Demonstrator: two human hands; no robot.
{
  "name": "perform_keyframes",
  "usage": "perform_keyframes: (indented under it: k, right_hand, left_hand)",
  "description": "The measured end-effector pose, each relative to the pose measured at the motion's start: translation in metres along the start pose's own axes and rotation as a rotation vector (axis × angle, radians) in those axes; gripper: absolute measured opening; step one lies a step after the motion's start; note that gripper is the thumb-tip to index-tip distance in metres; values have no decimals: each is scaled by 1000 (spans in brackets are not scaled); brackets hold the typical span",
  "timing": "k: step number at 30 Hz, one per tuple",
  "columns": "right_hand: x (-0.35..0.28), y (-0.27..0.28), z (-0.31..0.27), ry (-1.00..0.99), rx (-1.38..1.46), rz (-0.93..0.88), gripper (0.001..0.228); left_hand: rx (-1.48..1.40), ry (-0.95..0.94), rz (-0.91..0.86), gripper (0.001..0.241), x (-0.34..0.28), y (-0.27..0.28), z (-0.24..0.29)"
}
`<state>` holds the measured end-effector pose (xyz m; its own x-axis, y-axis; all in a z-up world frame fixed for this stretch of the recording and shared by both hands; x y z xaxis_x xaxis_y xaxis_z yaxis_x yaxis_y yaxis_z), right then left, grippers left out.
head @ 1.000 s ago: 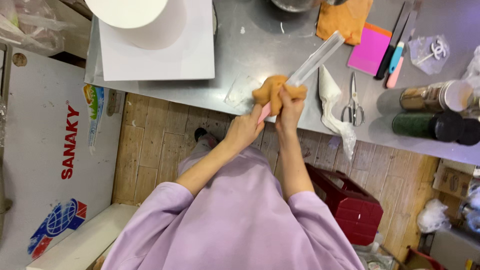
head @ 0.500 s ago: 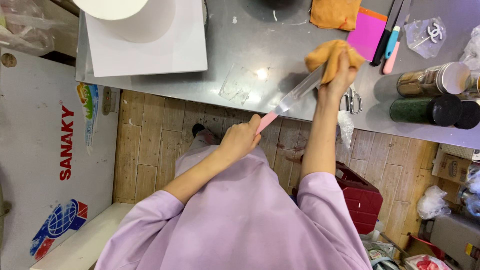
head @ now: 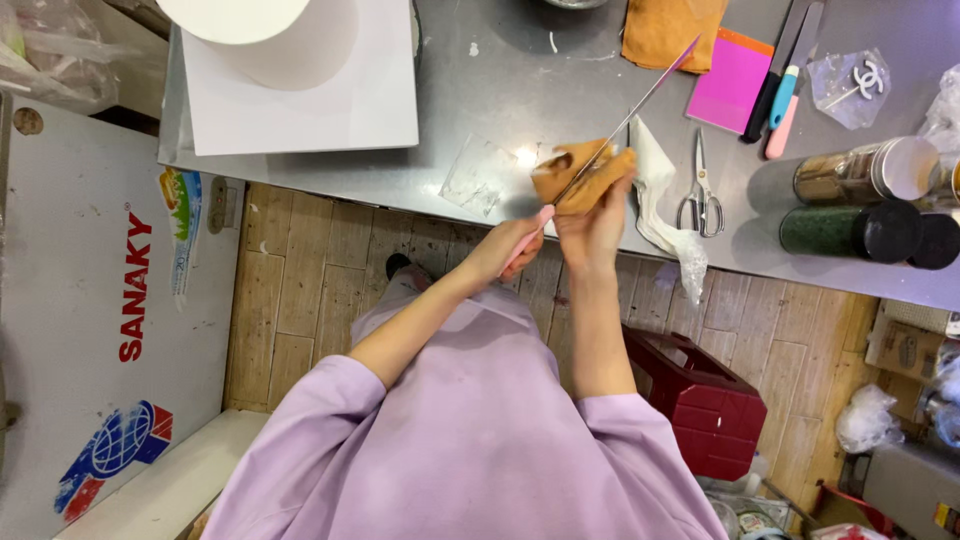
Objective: The person prepares a workspace by moving a cake board and piping bag, wipes down the metal counter with a cloth, and then cleans a small palette knife using the same cloth. The person then moves a large bowl of frosting and reaches into a chest freezer to organize items.
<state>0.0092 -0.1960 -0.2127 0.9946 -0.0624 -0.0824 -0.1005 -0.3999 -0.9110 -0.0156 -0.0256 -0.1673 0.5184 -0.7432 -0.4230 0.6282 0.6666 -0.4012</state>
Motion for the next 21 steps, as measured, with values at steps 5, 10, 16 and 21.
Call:
perform_keyframes:
  k: [5,10,16,21]
  right_hand:
    - [24,53,0,-94,-73,354,49]
    - [86,106,-53,-55,-135,278,52]
    - [135,126,-121,325,-325,266,45]
    - [150,119,-198,408,-322,-2,48]
  left_hand:
    - [533,-13,205,77,23,-3,-9]
    - [552,21,222,82,7,-21,-25]
    - [259,129,127,66,-24,-22,-22]
    - [342,107,243,46,-69,2,-16]
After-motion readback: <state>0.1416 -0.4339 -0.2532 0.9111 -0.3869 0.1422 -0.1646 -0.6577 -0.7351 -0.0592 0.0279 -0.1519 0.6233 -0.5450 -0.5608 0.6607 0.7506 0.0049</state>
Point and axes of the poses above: each hand's wrist, its own x-axis towards the middle knuckle, its own y-axis out of the back of the hand, z = x × y, the point moved 4 cm from there along x, towards the middle knuckle, and after that the axes turned 12 degrees about -z, right-handed, at the moved point
